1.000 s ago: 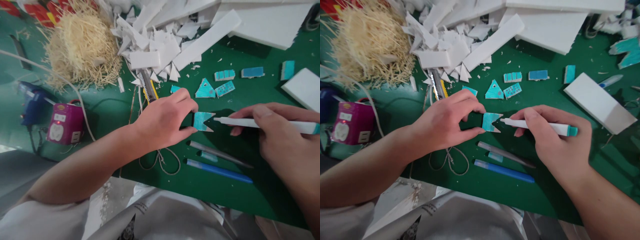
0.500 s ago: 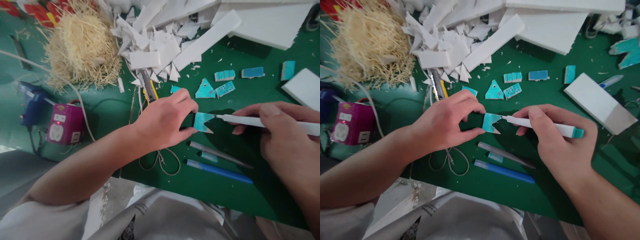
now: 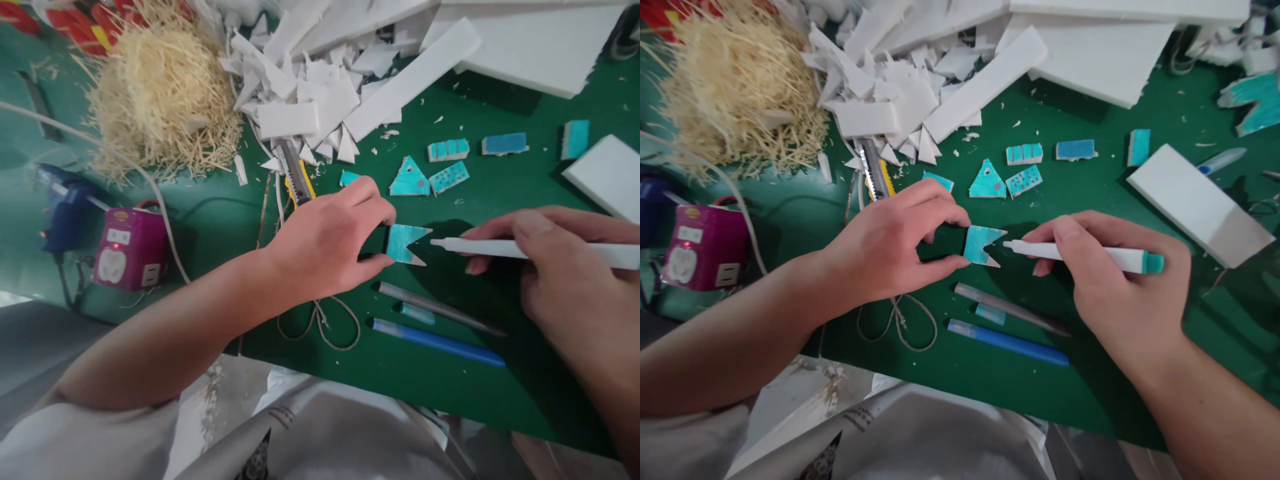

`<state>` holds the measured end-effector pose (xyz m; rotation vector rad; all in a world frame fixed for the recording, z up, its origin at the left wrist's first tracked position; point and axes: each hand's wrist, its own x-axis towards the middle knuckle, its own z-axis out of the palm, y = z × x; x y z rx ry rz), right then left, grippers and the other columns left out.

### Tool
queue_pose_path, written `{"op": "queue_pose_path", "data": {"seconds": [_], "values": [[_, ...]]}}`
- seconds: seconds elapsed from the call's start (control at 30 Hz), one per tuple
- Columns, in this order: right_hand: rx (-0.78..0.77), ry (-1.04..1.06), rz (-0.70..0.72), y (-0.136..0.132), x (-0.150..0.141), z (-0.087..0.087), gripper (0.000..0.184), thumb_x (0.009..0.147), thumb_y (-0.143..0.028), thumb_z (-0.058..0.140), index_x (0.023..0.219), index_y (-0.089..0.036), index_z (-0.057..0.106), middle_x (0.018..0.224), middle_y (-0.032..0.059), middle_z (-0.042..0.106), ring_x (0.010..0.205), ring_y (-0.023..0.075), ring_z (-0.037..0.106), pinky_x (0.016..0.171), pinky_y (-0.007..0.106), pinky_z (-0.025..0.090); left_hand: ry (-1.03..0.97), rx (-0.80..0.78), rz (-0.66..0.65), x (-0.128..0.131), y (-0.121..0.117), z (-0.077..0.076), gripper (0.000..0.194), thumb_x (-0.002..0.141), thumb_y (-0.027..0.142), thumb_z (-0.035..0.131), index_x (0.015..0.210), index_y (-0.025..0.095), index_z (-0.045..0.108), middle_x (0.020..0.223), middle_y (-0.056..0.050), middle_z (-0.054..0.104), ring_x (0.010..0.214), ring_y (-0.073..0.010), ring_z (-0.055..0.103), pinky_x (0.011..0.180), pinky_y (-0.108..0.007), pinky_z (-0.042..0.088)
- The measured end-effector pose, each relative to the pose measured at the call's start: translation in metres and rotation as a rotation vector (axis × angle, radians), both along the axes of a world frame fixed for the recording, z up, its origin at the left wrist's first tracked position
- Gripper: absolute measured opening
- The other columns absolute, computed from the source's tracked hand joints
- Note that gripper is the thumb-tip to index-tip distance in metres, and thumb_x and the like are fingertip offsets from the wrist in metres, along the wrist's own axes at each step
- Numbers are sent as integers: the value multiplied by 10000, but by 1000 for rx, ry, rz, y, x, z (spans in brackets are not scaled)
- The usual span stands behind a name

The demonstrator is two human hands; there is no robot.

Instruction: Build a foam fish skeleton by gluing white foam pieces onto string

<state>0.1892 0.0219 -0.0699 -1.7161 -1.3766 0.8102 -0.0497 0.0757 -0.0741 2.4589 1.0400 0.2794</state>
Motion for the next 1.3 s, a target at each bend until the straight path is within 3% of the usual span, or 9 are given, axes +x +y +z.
{"op": "queue_pose_path", "data": {"seconds": [0.57, 0.77, 0.9, 1.1, 1.3], "values": [[8, 32, -10, 0, 2, 0, 280, 966, -338, 652, 740, -318, 815, 578, -14, 647, 587, 147, 667, 582, 332, 523, -10, 10, 0, 1, 0, -1, 264, 904, 283, 798, 1110, 171, 676, 1097, -37, 645, 687, -94, 565, 642, -256, 470], [-19, 13, -37, 0, 3, 0, 291, 957, -430, 681, 729, -311, 817, 565, 6, 641, 567, 154, 651, 550, 332, 500, -1, 5, 1, 0, 0, 0, 249, 907, 273, 789, 1106, 177, 673, 1081, -33, 641, 693, -96, 568, 646, -257, 472], [-8, 27, -33, 1, 3, 1, 268, 957, -365, 671, 736, -327, 819, 566, -6, 635, 585, 148, 661, 581, 330, 512, -5, 7, 1, 0, 0, 0, 252, 906, 276, 789, 1108, 173, 677, 1091, -36, 644, 689, -93, 559, 643, -257, 469], [-26, 6, -44, 2, 2, 3, 341, 946, -531, 674, 721, -314, 809, 561, 19, 639, 587, 190, 661, 558, 363, 522, -14, 2, 6, 1, 0, -1, 266, 898, 268, 800, 1109, 163, 679, 1109, -43, 650, 683, -92, 554, 644, -259, 467], [-30, 31, -48, 2, 0, 3, 301, 948, -415, 677, 694, -312, 803, 552, 1, 621, 561, 157, 635, 546, 334, 483, 0, -3, 3, 1, 0, 1, 251, 905, 268, 788, 1106, 170, 675, 1096, -39, 649, 687, -95, 559, 651, -255, 468]]}}
